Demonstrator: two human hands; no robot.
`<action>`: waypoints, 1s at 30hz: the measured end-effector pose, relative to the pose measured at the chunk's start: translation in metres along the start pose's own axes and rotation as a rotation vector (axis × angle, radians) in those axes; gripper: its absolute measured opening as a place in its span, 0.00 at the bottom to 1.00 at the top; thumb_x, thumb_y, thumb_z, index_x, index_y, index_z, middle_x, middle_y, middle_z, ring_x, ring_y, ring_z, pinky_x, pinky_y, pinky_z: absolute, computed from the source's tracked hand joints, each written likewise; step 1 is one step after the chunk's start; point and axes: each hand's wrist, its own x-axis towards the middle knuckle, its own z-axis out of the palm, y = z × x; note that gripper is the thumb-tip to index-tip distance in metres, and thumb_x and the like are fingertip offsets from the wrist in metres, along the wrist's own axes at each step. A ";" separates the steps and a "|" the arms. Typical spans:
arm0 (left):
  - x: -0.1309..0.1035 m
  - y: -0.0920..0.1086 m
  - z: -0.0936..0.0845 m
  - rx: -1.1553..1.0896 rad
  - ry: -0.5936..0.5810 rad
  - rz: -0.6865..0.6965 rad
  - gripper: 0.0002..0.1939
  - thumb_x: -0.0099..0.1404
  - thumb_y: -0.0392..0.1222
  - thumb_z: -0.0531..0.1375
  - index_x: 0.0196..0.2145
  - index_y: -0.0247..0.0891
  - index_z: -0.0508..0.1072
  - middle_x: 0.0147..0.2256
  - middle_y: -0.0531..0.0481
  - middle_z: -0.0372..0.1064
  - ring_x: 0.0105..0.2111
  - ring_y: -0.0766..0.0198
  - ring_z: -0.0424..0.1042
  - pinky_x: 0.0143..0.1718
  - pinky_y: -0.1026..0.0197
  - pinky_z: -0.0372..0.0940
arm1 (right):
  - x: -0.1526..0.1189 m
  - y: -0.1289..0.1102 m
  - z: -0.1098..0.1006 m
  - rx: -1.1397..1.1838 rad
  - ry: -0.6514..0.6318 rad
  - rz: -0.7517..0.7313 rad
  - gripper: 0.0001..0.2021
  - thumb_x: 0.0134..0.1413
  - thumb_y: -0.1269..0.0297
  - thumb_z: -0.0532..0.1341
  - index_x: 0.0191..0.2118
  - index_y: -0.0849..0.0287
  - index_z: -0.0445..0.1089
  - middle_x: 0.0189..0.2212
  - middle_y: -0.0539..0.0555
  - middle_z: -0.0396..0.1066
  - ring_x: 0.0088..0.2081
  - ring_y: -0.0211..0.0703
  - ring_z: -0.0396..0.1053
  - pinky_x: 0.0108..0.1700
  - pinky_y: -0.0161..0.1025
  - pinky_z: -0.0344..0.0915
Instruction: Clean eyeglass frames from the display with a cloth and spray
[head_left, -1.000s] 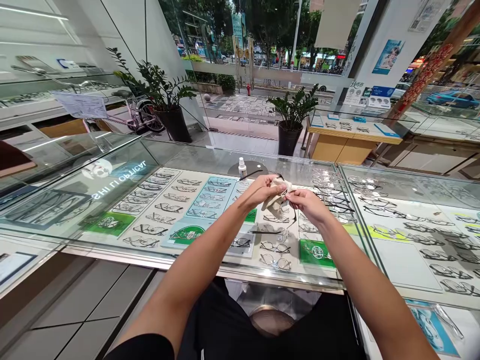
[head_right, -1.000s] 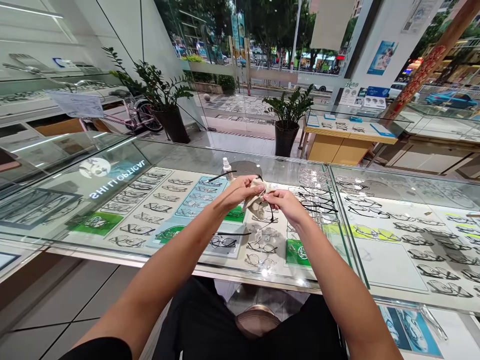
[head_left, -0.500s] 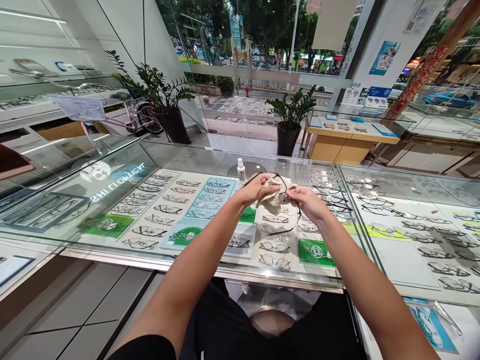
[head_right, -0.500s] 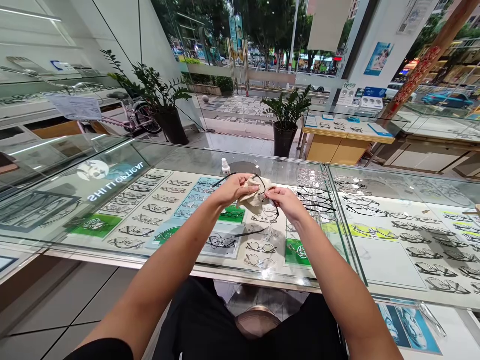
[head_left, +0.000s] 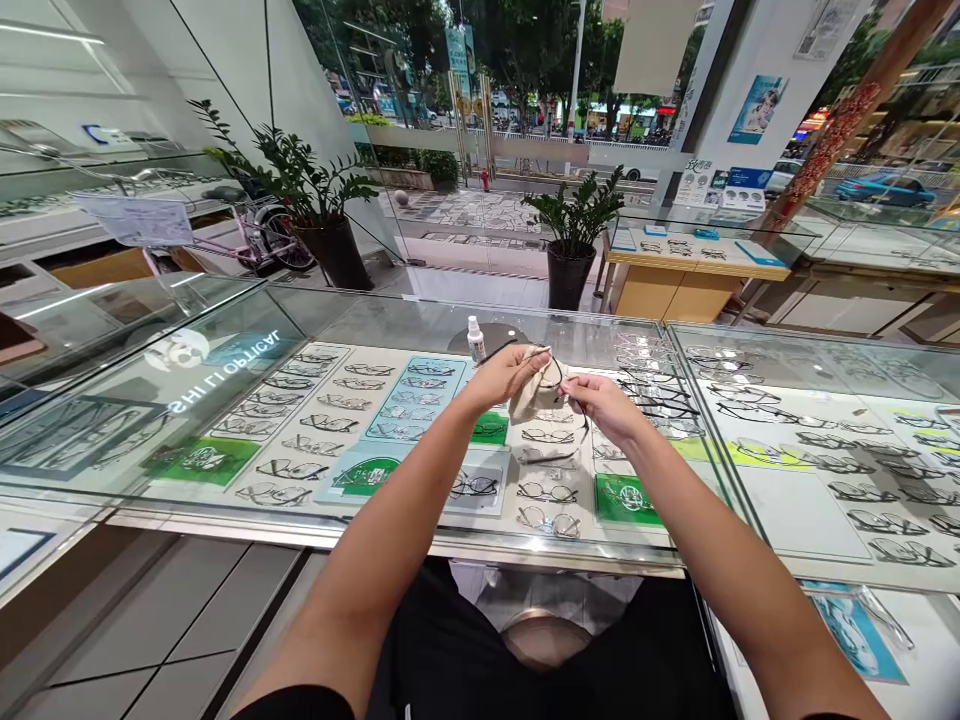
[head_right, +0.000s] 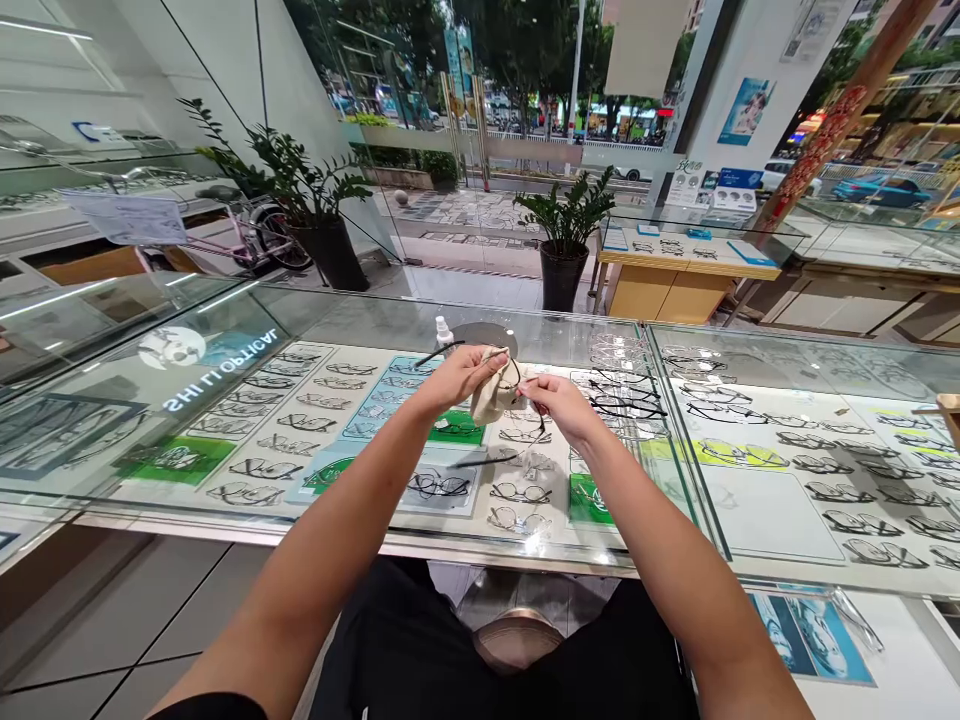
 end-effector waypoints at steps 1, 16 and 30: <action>0.000 0.000 -0.003 -0.010 -0.044 0.001 0.27 0.64 0.65 0.69 0.36 0.33 0.81 0.34 0.43 0.81 0.32 0.59 0.78 0.35 0.62 0.70 | 0.001 -0.001 -0.003 -0.001 0.008 -0.004 0.26 0.34 0.40 0.81 0.28 0.57 0.77 0.33 0.53 0.75 0.28 0.36 0.54 0.33 0.41 0.48; 0.005 -0.009 0.007 0.176 0.141 0.115 0.27 0.66 0.66 0.67 0.27 0.37 0.72 0.24 0.52 0.68 0.25 0.67 0.64 0.27 0.65 0.57 | -0.002 -0.003 0.003 -0.013 0.017 -0.037 0.27 0.36 0.39 0.80 0.27 0.56 0.72 0.33 0.52 0.74 0.30 0.38 0.56 0.36 0.40 0.51; 0.006 0.000 -0.022 -0.399 -0.018 -0.088 0.33 0.54 0.66 0.76 0.41 0.32 0.82 0.38 0.40 0.82 0.37 0.59 0.79 0.40 0.62 0.72 | -0.032 -0.067 -0.016 -0.352 0.027 -0.266 0.24 0.52 0.37 0.74 0.32 0.54 0.75 0.29 0.51 0.69 0.32 0.43 0.58 0.37 0.43 0.53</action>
